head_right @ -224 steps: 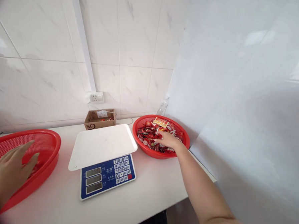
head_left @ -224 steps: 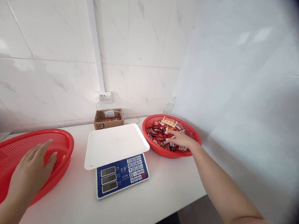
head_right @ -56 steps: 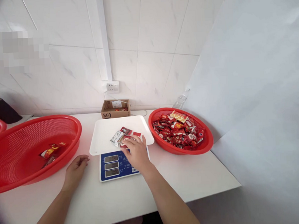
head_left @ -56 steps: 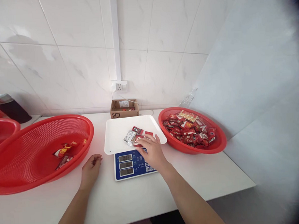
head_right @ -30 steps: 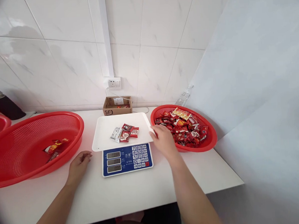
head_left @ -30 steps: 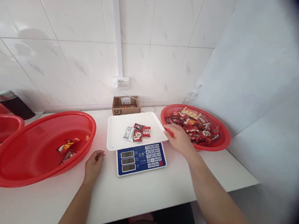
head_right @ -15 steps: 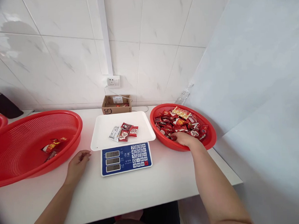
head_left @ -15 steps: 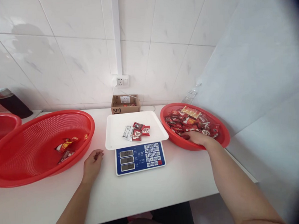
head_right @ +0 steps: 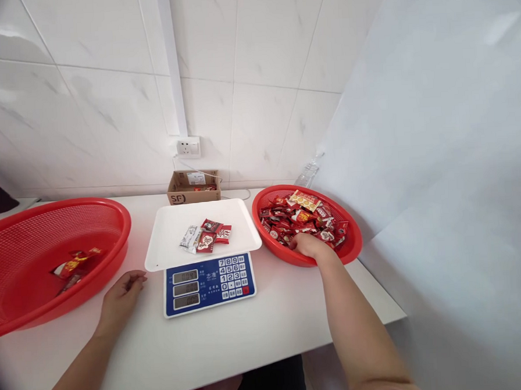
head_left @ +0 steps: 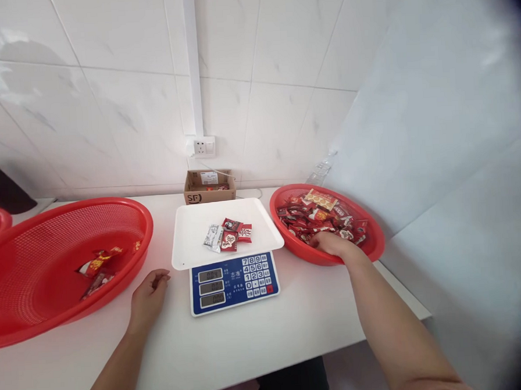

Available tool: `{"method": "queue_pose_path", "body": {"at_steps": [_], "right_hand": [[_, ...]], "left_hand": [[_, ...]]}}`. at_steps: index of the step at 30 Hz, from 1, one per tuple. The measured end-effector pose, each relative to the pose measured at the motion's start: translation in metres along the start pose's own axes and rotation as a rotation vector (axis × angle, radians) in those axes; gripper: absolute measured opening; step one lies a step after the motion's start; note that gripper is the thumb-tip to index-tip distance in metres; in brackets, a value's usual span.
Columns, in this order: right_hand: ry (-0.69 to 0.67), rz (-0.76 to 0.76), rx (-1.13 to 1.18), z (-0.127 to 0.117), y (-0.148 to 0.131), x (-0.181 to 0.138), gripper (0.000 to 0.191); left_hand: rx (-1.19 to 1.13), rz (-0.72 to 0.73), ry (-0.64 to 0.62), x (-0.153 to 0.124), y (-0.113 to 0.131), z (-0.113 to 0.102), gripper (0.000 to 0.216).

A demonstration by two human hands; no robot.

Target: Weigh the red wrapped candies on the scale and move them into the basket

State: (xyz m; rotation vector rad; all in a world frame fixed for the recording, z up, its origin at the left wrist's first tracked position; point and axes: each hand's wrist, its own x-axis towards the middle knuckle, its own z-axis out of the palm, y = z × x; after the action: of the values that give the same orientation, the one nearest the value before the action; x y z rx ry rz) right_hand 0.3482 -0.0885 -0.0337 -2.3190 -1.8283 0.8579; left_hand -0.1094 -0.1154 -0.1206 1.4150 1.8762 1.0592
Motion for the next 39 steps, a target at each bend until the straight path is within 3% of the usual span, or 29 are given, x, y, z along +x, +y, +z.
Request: {"method": "queue_pose_path", "body": {"at_steps": [6,16,26,30,34,39], "right_hand": [[0.089,-0.077,0.105,-0.002,0.0,0.0,0.012],[0.484,-0.124,0.573,0.002,0.011,0.015,0.02],[0.698,-0.148,0.663,-0.003,0.009,0.009,0.021],[0.786,-0.334,0.711,0.002,-0.017,-0.005,0.024],[0.752,-0.629,0.697,0.022,-0.065,-0.019,0.031],[0.736,-0.909,0.476,0.052,-0.126,-0.02,0.036]], "left_hand": [[0.073,0.012,0.024,0.001,0.004,-0.002,0.028],[0.138,-0.046,-0.004,0.002,0.011,-0.005,0.028],[0.109,-0.044,0.009,0.002,0.011,-0.005,0.028],[0.118,-0.022,0.017,0.002,0.008,-0.005,0.028],[0.109,-0.027,0.006,0.001,0.008,-0.003,0.029],[0.083,-0.005,0.005,0.0,0.005,-0.002,0.027]]}}
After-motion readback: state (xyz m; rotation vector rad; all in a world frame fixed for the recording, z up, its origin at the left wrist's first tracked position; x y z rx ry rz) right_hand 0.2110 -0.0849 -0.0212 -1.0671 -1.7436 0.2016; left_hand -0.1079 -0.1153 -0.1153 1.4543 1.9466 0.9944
